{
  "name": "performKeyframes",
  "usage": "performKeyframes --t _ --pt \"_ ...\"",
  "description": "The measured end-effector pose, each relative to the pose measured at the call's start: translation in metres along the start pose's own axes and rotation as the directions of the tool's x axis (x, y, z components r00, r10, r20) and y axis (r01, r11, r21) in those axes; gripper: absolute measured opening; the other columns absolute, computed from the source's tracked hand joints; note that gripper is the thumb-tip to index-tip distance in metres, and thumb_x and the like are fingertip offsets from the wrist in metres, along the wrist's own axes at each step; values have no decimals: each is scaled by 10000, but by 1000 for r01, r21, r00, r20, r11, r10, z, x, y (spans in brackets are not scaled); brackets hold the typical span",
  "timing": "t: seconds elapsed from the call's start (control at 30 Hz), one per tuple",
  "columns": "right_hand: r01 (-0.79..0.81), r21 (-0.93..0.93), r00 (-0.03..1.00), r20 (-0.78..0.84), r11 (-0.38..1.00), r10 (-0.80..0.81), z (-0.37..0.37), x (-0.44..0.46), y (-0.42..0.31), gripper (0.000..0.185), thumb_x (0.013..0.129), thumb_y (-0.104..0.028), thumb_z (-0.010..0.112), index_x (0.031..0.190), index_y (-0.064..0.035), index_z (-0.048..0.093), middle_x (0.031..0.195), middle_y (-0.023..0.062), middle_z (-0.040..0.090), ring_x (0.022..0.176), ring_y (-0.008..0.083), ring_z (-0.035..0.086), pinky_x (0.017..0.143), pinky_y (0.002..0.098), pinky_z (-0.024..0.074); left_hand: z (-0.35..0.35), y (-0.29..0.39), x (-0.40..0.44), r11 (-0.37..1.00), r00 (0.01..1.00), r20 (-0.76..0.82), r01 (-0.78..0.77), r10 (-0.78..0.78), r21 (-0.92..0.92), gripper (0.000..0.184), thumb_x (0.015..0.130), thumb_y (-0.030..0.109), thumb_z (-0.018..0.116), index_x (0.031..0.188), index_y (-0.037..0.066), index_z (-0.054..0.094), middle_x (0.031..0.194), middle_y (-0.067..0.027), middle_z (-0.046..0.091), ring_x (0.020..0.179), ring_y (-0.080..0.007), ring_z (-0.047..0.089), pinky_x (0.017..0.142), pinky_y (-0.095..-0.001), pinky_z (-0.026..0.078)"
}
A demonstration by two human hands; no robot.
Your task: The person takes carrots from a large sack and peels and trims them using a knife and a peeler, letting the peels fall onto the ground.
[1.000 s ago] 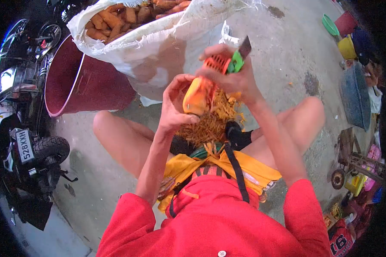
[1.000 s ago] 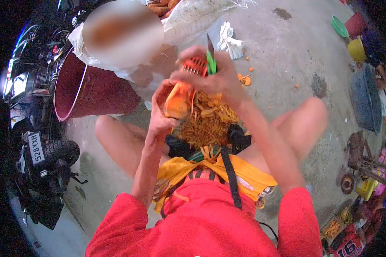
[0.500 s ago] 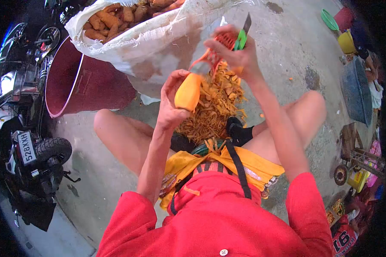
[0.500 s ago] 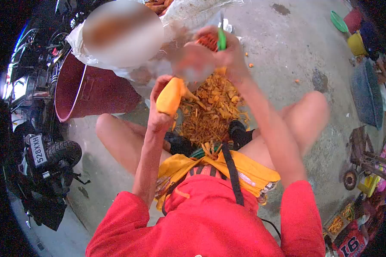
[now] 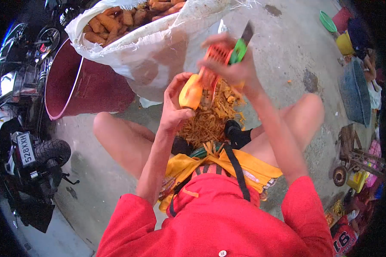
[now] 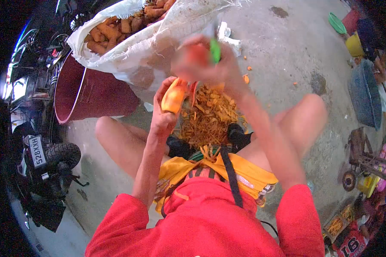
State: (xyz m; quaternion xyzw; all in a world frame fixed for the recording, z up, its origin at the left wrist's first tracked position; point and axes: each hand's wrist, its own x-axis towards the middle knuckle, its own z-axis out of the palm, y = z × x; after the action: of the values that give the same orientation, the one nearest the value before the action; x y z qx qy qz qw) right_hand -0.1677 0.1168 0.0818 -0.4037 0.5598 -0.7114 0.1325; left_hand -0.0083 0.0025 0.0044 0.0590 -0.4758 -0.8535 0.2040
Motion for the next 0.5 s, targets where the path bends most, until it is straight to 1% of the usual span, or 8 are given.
performKeyframes --t 0.03,0.13,0.17,0.2,0.27,0.33,0.4,0.5 --pt "163 -108 983 101 981 -152 0 -3 8 272 838 -153 866 1016 -62 682 791 -43 666 745 39 612 675 221 519 -1 1 2 1000 1000 -3 -6 6 1 1080 493 360 1019 1373 -8 513 1315 -52 580 1247 -162 557 1089 -327 422" --pt "-105 58 994 28 993 103 -15 5 19 303 818 -153 881 1024 -64 678 815 -39 671 777 44 631 689 221 525 -8 3 -11 999 997 73 -16 13 42 1088 477 337 1024 1370 -6 508 1308 -50 577 1245 -171 555 1093 -329 414" --pt "8 -153 999 -37 988 -14 -32 15 48 320 806 -149 888 1021 -58 671 842 -36 676 795 46 641 687 215 525 -13 2 -10 1000 991 134 -19 18 9 1080 483 325 1023 1371 -5 505 1306 -49 576 1238 -175 558 1090 -330 416" --pt "12 -158 999 -41 987 -19 -31 16 42 320 806 -149 888 1021 -58 671 842 -36 676 795 46 641 687 215 525 -12 3 -7 999 980 197 -25 30 -26 1073 489 313 1022 1371 -4 502 1304 -48 576 1232 -178 560 1087 -330 418" --pt "-45 57 997 -62 997 48 -27 16 29 286 825 -76 856 1039 -52 668 881 -2 684 841 55 641 682 219 507 -4 1 -5 999 990 141 -14 21 -52 1064 494 313 1021 1367 0 499 1298 -44 573 1226 -178 564 1080 -329 422" --pt "-87 27 996 -8 996 87 -7 2 9 306 809 -75 868 1037 -40 667 917 -5 688 849 56 640 698 221 519 -3 -2 -2 999 1000 18 22 -21 -39 1060 498 326 1023 1360 6 495 1293 -44 572 1215 -174 568 1068 -322 432" --pt "84 -102 995 67 991 -77 1 -8 17 322 802 -73 873 1038 -30 659 914 -11 679 841 54 632 695 224 522 -5 -4 -2 999 999 10 36 -35 -32 1066 495 327 1021 1362 16 485 1279 -41 575 1205 -166 571 1052 -315 449" --pt "-19 6 998 -61 1000 19 -18 15 38 294 813 -103 871 1024 -47 674 896 -20 681 797 56 631 703 237 527 -11 -5 -11 995 997 77 26 -18 -96 1058 495 315 1003 1366 31 473 1270 -30 565 1177 -146 578 1012 -314 486"
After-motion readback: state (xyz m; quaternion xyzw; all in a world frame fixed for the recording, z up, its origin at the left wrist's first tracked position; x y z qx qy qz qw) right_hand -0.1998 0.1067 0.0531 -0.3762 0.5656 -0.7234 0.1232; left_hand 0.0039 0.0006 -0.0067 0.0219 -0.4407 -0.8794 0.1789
